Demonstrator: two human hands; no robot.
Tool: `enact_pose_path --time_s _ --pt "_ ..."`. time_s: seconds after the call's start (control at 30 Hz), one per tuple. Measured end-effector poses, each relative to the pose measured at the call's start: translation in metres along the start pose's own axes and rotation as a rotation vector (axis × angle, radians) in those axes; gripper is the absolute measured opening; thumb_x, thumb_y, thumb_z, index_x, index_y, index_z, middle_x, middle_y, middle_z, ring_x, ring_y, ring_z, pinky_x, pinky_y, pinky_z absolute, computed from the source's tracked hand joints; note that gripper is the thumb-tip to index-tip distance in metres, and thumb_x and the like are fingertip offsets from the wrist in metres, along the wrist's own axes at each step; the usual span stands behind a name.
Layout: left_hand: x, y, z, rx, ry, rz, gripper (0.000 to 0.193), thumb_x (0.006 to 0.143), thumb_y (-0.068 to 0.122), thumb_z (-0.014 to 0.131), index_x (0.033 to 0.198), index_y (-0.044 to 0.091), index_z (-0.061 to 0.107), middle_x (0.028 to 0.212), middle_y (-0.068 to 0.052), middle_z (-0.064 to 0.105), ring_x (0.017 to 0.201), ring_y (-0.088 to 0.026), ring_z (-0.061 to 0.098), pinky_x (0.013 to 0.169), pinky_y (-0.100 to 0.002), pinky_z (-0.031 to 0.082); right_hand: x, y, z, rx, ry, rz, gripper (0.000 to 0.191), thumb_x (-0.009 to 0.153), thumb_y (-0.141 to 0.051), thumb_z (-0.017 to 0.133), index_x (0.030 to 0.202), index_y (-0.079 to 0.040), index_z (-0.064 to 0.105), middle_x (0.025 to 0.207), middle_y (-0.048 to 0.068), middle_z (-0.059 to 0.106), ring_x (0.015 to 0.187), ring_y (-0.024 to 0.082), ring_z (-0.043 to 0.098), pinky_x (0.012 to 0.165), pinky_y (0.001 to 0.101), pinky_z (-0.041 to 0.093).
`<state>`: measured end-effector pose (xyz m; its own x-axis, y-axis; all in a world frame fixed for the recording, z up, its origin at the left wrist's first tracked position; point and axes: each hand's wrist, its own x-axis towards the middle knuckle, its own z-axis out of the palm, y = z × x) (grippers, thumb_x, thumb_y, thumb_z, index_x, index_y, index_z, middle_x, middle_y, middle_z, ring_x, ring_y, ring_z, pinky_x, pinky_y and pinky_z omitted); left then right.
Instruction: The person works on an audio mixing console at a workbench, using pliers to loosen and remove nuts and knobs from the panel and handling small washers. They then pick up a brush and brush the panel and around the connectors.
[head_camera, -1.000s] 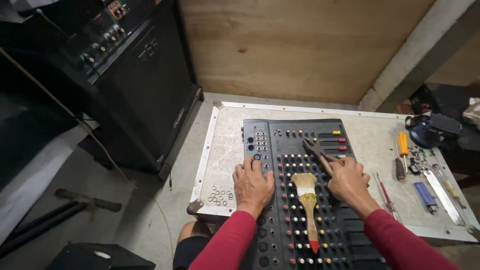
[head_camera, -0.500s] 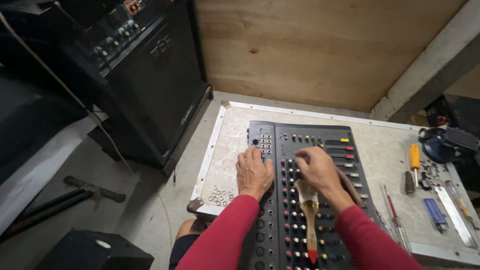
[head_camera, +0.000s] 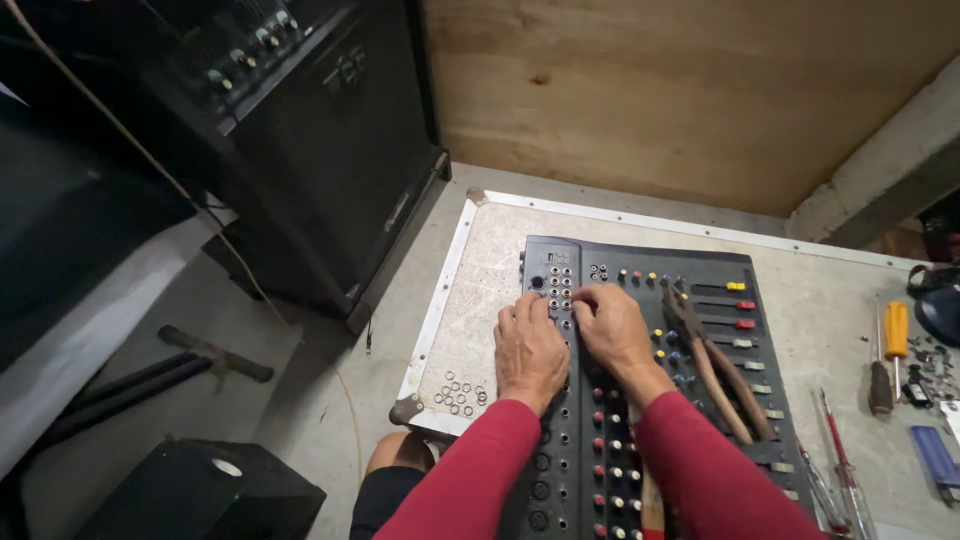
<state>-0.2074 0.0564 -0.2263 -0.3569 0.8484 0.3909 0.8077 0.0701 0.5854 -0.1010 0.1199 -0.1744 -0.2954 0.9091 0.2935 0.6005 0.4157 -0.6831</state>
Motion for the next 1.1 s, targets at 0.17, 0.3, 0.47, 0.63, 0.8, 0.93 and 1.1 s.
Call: enact_pose_path --time_s 0.17,0.3,0.47,0.63,0.8,0.93,1.1 --pt "0.003 -0.001 -0.003 -0.04 -0.042 -0.044 0.036 0.087 0.01 0.055 0.122 0.004 0.062 0.135 -0.009 0.057 0.117 -0.036 0.051 0.101 -0.048 0.042 -0.003 0.014 0.014 -0.058 0.102 -0.06 0.013 0.091 -0.016 0.067 0.097 -0.009 0.076 0.1 0.014 0.072 0.095 0.035 0.069 0.083 0.0431 0.054" --pt "0.007 -0.001 -0.004 -0.049 -0.057 -0.054 0.038 0.086 0.009 0.055 0.123 0.004 0.062 0.137 -0.009 0.056 0.117 -0.036 0.051 0.102 -0.048 0.041 0.0 0.018 0.019 -0.076 0.073 -0.004 0.014 0.088 -0.02 0.071 0.096 -0.01 0.075 0.098 0.011 0.072 0.092 0.033 0.069 0.08 0.043 0.055" --pt "0.009 -0.002 -0.004 -0.035 -0.072 -0.061 0.037 0.087 0.01 0.056 0.123 0.004 0.061 0.139 -0.009 0.055 0.117 -0.037 0.051 0.101 -0.048 0.041 0.001 0.018 0.024 -0.11 0.035 0.095 0.019 0.083 -0.029 0.078 0.092 -0.012 0.075 0.097 0.007 0.073 0.087 0.03 0.07 0.074 0.0424 0.055" --pt "0.01 -0.003 -0.004 -0.031 -0.079 -0.063 0.038 0.087 0.01 0.056 0.124 0.005 0.061 0.138 -0.009 0.055 0.117 -0.037 0.051 0.101 -0.048 0.042 0.001 0.024 0.029 -0.111 0.044 0.053 0.015 0.085 -0.028 0.076 0.091 -0.014 0.075 0.096 0.005 0.071 0.086 0.03 0.07 0.074 0.0428 0.055" --pt "0.011 -0.004 -0.005 -0.016 -0.096 -0.063 0.039 0.086 0.011 0.056 0.124 0.005 0.06 0.137 -0.009 0.055 0.116 -0.037 0.051 0.1 -0.049 0.042 0.001 0.03 0.033 -0.129 0.044 -0.024 0.012 0.088 -0.024 0.073 0.093 -0.014 0.075 0.097 0.006 0.069 0.087 0.032 0.069 0.075 0.0436 0.055" --pt "0.012 -0.004 -0.004 -0.01 -0.099 -0.06 0.037 0.088 0.011 0.055 0.124 0.005 0.06 0.138 -0.009 0.055 0.116 -0.037 0.051 0.1 -0.049 0.042 0.001 0.031 0.032 -0.137 0.064 -0.113 0.011 0.089 -0.021 0.072 0.092 -0.012 0.074 0.097 0.007 0.069 0.089 0.033 0.068 0.076 0.0442 0.055" --pt "0.012 -0.004 -0.004 -0.028 -0.114 -0.089 0.034 0.091 0.016 0.056 0.124 0.005 0.06 0.137 -0.009 0.054 0.115 -0.038 0.051 0.099 -0.05 0.042 0.002 0.023 0.033 -0.162 0.087 -0.066 0.02 0.085 -0.026 0.076 0.087 -0.007 0.072 0.092 0.013 0.068 0.085 0.036 0.067 0.075 0.0466 0.054"
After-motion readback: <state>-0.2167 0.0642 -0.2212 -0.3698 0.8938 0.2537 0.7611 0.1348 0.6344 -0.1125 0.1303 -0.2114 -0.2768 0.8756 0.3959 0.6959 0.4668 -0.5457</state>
